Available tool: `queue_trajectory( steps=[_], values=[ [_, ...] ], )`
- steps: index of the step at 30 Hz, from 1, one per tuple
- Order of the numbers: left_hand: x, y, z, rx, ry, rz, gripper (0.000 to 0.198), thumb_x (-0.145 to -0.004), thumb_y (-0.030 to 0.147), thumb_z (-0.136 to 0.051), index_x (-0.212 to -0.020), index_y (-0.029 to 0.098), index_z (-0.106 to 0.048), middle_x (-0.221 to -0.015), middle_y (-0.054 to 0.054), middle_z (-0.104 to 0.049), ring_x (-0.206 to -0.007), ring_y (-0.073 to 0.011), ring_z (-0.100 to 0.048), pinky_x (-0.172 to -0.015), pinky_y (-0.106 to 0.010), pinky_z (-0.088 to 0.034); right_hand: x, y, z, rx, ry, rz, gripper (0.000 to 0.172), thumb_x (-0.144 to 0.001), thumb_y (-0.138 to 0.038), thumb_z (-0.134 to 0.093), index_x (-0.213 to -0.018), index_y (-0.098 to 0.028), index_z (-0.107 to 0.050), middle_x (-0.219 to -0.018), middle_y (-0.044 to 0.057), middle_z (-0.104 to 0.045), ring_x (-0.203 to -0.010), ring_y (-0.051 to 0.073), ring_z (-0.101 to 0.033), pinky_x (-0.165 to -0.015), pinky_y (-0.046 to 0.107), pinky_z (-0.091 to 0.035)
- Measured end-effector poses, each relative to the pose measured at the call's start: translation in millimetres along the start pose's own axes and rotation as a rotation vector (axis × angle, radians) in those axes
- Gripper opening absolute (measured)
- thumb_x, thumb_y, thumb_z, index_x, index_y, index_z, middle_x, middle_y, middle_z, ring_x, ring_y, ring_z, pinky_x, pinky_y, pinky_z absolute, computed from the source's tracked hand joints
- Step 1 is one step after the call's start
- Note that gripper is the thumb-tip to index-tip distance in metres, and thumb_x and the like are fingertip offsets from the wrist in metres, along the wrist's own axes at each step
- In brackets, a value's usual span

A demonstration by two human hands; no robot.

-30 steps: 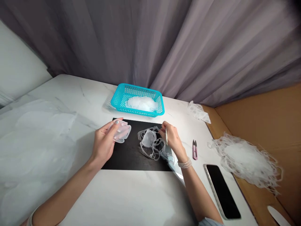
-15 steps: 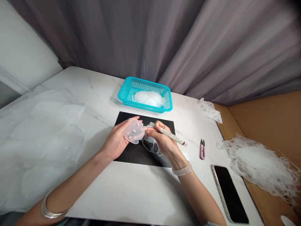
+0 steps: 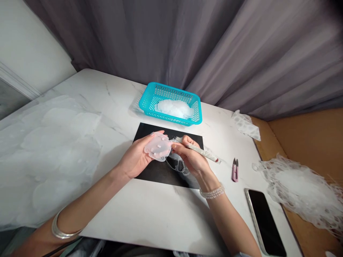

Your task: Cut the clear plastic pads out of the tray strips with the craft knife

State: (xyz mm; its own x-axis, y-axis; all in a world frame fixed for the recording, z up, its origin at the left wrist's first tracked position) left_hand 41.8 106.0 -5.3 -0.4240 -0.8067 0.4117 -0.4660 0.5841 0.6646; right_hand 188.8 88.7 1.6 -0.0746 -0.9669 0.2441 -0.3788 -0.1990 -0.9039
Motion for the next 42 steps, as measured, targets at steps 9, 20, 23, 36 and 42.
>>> queue_trajectory(
  steps=[9,20,23,36,42],
  values=[
    [-4,-12,12.8,0.078,0.079,0.076,0.052,-0.097,0.037,-0.055,-0.147,0.028,-0.046,-0.156,-0.012,-0.043,-0.136,-0.0308,-0.051,-0.100,-0.051,-0.054,20,-41,8,0.342,0.180,0.345,0.041,-0.082,-0.025,-0.074,-0.068,-0.024,-0.035,-0.078,0.000,-0.070,-0.077,0.017,-0.065,-0.071,0.031,-0.049],
    [0,-11,-9.3,0.222,-0.106,0.192,0.059,-0.098,0.054,-0.044,-0.142,0.015,-0.054,-0.142,-0.017,-0.059,-0.122,-0.0381,-0.063,-0.106,-0.058,-0.045,24,-59,14,0.368,0.163,0.368,0.040,-0.089,-0.031,-0.069,-0.067,-0.024,-0.036,-0.076,0.003,-0.073,-0.079,0.020,-0.072,-0.072,0.034,-0.054],
    [0,-11,-9.7,0.239,-0.109,0.205,0.060,-0.098,0.053,-0.044,-0.142,0.015,-0.054,-0.144,-0.017,-0.058,-0.124,-0.0397,-0.061,-0.107,-0.060,-0.044,19,-62,28,0.284,0.189,0.343,0.041,-0.087,-0.031,-0.071,-0.066,-0.024,-0.036,-0.077,0.004,-0.075,-0.079,0.020,-0.073,-0.073,0.034,-0.056],
    [1,-11,-10.2,0.243,-0.131,0.208,0.057,-0.100,0.051,-0.040,-0.141,0.015,-0.055,-0.143,-0.017,-0.059,-0.124,-0.0412,-0.061,-0.106,-0.061,-0.044,22,-64,24,0.267,0.156,0.322,0.041,-0.088,-0.028,-0.071,-0.066,-0.023,-0.037,-0.079,0.004,-0.076,-0.079,0.019,-0.073,-0.071,0.031,-0.056],
    [-5,-3,-5.0,0.188,-0.100,0.134,0.053,-0.101,0.044,-0.040,-0.142,0.013,-0.054,-0.142,-0.019,-0.059,-0.126,-0.0394,-0.060,-0.105,-0.060,-0.047,30,-76,35,0.265,0.191,0.369,0.040,-0.087,-0.028,-0.073,-0.067,-0.024,-0.038,-0.078,0.005,-0.077,-0.082,0.020,-0.074,-0.070,0.031,-0.057]
  ],
)
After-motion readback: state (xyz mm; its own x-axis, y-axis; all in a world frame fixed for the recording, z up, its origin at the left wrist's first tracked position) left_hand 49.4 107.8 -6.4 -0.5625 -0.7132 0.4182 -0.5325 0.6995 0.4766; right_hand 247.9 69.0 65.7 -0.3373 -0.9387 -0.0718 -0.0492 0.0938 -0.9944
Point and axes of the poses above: each hand's wrist, its own x-axis away from the middle knuckle, its own z-axis out of the back of the hand, y = z × x, the point moved 9 cm from there along -x, towards the middle knuckle
